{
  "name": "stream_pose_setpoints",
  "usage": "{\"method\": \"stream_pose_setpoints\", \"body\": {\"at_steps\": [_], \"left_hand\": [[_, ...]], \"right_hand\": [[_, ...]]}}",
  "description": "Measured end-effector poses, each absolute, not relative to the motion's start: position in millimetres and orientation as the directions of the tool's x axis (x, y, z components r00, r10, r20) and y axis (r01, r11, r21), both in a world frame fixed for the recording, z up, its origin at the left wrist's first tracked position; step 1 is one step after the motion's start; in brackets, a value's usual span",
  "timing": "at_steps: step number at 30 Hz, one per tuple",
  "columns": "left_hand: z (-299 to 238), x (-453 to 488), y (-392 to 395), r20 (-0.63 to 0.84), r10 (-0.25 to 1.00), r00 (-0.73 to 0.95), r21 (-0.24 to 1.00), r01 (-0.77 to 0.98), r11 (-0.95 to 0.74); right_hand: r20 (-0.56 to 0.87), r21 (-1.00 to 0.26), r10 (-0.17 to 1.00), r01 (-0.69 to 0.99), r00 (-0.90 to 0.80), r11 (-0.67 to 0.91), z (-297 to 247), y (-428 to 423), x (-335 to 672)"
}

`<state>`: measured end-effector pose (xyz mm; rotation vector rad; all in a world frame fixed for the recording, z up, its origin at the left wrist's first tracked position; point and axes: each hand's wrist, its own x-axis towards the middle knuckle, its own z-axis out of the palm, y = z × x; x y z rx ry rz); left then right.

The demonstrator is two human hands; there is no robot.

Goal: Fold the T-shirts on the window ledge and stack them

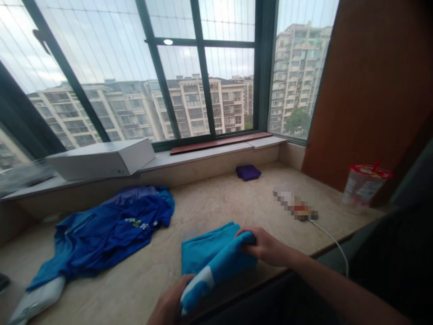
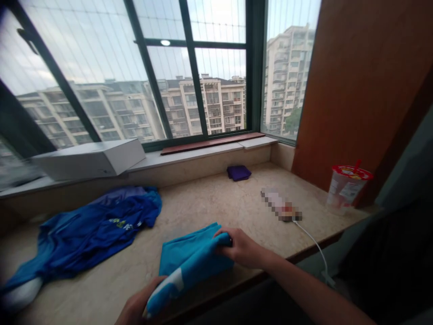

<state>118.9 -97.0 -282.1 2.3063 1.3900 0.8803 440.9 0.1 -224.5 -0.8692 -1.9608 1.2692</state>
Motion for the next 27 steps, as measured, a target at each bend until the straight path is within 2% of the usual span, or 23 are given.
{"method": "stream_pose_setpoints", "body": {"at_steps": [1,3,5,7,9,12,14,16,18,20,23,27], "left_hand": [[-274,126,-96,0.307,0.929,0.209,0.648,0.668,-0.365],[-257,138,-91,0.210,0.977,-0.046,0.774,0.619,-0.138],[-245,146,-84,0.120,0.972,-0.201,0.817,0.577,0.018],[-241,148,-77,0.129,0.961,-0.244,0.800,0.599,0.044],[-243,145,-71,0.269,0.937,-0.222,0.716,0.697,-0.041],[-247,139,-60,0.481,0.870,-0.103,0.455,0.878,-0.147],[-246,137,-51,0.477,0.877,0.054,0.268,0.942,-0.203],[-242,137,-40,0.338,0.909,0.243,0.159,0.938,-0.309],[-236,136,-28,0.168,0.918,0.360,0.168,0.907,-0.386],[-229,136,-15,0.075,0.924,0.376,0.211,0.899,-0.383],[-216,140,1,0.062,0.924,0.377,0.212,0.900,-0.381],[-200,164,12,0.105,0.877,0.470,0.237,0.844,-0.481]], "right_hand": [[0.153,-0.934,0.822,0.192,-0.549,0.302,-227,7,436],[0.130,-0.930,0.867,0.244,-0.482,0.275,-235,20,426],[0.098,-0.915,0.908,0.321,-0.408,0.243,-243,34,417],[0.078,-0.892,0.933,0.394,-0.351,0.223,-249,47,409],[0.074,-0.851,0.941,0.471,-0.330,0.232,-251,58,402],[0.094,-0.718,0.947,0.638,-0.307,0.278,-246,64,395],[0.216,-0.599,0.921,0.701,-0.325,0.388,-238,60,395],[0.366,-0.478,0.796,0.636,-0.483,0.606,-231,52,398],[0.369,-0.397,0.586,0.448,-0.722,0.801,-227,45,406],[0.256,-0.403,0.429,0.308,-0.866,0.862,-226,44,413],[0.170,-0.403,0.391,0.298,-0.904,0.865,-226,56,418],[0.138,-0.297,0.392,0.340,-0.909,0.892,-219,89,407]]}}
